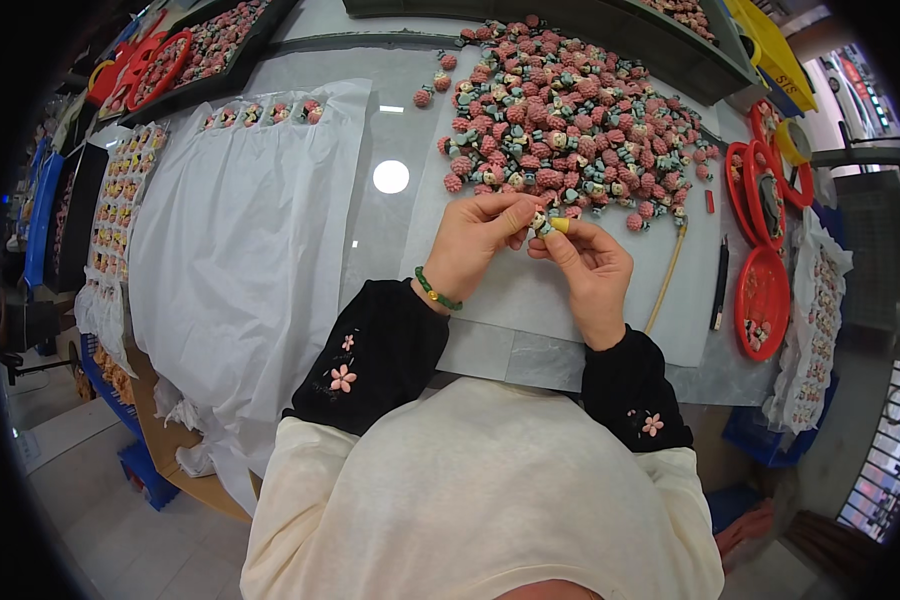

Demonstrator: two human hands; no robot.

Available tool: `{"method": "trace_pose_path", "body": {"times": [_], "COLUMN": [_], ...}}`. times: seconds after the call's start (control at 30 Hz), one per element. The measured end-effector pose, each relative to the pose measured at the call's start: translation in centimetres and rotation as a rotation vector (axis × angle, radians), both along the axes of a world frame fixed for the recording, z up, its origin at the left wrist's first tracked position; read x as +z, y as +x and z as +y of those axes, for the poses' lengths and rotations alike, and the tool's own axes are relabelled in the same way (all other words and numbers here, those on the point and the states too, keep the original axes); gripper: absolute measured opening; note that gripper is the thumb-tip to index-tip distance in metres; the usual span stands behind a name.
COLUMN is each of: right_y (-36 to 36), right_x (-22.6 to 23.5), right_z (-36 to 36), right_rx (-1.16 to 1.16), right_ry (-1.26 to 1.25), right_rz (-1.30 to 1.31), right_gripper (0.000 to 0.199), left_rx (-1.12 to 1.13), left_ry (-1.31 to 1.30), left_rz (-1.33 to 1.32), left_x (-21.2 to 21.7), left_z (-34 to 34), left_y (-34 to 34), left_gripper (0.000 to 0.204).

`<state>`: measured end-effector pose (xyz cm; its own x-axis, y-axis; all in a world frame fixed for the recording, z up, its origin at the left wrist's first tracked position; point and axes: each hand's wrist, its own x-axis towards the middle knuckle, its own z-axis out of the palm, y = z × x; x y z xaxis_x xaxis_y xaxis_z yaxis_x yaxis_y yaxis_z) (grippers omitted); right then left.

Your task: The person lays out plastic packaging trays and paper sheets on the table, wipes their hands with a cloth, and assembles small figurines by hand before arranging them into rows on the sheet.

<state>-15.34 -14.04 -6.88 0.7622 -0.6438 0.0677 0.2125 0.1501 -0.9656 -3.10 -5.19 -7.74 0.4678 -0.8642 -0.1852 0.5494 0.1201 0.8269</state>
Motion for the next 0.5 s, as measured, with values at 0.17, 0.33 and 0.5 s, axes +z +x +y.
{"method": "trace_pose_path", "body": {"times": [0.17,0.33,0.5], "right_y": [0.06,0.19,-0.08], "right_x": [0.03,0.05,0.21], "right_z": [0.02,0.01,-0.07], "right_rx": [0.01,0.015,0.048], "right_ry": [0.025,0.067,0.04], "right_rz": [0.006,0.0,0.026], "right_gripper": [0.017,0.016,0.016], "left_rx": [0.006,0.044,0.011], "left_ry": [0.009,0.014,0.017], "left_rz": [0.008,-0.044,-0.068], "left_x": [-0.22,-0.23,0.05], "left_z": [0.01,-0.02,0.14], "left_y": [0.03,-0.09,-0.1], "left_gripper": [0.025,0.025,0.025]}}
